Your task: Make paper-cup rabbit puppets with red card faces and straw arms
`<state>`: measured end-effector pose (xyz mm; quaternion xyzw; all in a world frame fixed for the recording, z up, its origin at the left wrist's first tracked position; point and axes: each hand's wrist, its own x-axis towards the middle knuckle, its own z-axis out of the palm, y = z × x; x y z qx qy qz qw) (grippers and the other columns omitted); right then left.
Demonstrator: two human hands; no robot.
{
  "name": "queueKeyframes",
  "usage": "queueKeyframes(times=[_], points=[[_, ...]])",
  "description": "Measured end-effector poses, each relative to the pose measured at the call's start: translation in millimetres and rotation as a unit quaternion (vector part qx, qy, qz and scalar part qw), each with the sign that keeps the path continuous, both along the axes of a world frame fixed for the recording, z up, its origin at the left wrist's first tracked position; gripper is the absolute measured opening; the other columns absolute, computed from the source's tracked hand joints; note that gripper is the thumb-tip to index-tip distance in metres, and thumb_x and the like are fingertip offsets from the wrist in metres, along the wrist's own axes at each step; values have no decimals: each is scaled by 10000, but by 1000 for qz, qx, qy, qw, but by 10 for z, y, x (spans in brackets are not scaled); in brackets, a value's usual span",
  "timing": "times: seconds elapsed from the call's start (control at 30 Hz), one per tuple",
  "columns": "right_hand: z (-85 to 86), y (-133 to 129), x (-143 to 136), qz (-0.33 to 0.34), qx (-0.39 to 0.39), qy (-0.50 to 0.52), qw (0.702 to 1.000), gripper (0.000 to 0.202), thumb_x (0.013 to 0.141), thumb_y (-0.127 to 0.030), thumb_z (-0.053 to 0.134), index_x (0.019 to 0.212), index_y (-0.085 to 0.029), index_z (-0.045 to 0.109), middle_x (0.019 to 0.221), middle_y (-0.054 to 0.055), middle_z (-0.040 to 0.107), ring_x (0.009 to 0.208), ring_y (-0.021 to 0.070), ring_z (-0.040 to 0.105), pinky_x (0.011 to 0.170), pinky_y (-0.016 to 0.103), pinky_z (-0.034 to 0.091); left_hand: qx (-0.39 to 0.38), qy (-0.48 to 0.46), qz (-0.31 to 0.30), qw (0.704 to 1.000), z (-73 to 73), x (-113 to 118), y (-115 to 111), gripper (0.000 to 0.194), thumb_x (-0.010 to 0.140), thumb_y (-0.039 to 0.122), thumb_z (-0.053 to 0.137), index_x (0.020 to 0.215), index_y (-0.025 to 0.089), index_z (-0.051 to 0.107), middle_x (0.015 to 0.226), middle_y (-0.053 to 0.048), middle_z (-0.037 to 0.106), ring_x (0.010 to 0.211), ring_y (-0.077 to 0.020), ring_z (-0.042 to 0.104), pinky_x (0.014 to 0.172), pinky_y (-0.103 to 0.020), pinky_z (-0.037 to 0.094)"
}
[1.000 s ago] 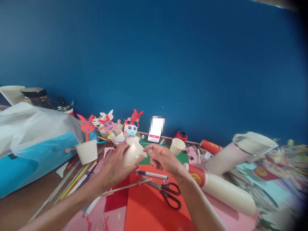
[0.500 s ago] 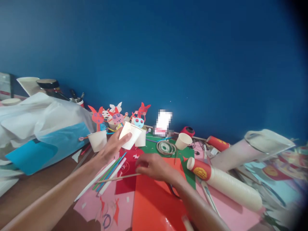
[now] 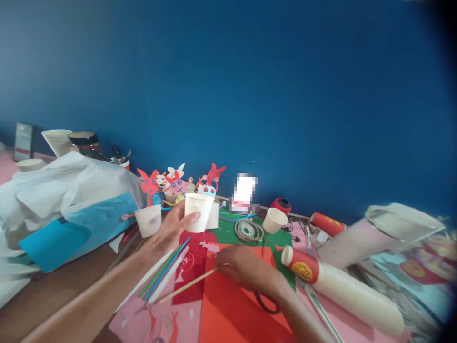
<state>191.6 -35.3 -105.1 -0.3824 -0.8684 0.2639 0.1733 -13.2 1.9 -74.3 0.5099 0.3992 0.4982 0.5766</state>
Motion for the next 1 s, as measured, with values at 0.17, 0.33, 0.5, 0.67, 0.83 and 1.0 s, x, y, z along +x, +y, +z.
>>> queueKeyframes(times=[0.17,0.33,0.5,0.67,0.83,1.0], points=[[351,30,346,-65,-110,141,982,216,861,-313,417,849,-216,610,702,-1,564,629,127,488,573,236,363,-2,-12,16,1000,-20,55,-2,553,661,324,665,1161,158,496,1057,-107,642,969,-258,594,765,-339,499],[96,102,118,-213,-64,344,912,296,764,-385,563,989,-204,500,808,9,540,678,133,495,576,231,394,-6,-33,34,999,-154,212,-100,457,742,352,588,1154,180,489,1120,-87,611,1015,-233,574,838,-340,468],[-93,-12,-274,-213,-25,308,927,601,613,-301,724,1126,-197,430,1082,70,544,976,219,517,794,294,432,-27,-37,48,998,-249,389,-266,441,743,341,593,1127,163,468,1128,-113,597,1001,-253,578,790,-337,487],[-19,-10,-294,-208,-47,330,920,463,707,-207,619,1126,-193,422,1073,66,572,953,195,554,811,283,442,10,3,5,1000,-187,352,-286,407,758,350,562,1123,199,465,1158,-107,579,1071,-253,539,862,-352,465],[7,149,-51,-200,-81,314,924,456,699,-155,577,1137,-211,465,1066,34,582,940,196,548,771,277,445,94,127,100,982,-71,69,-124,444,746,355,571,1154,209,474,1059,-77,619,984,-237,582,826,-341,470],[-28,174,4,-170,-97,303,933,495,695,-165,580,1175,-213,469,1086,30,578,935,204,540,778,293,434,165,234,95,953,-77,1,-53,234,700,335,591,882,203,654,962,-66,651,938,-251,584,830,-354,454]])
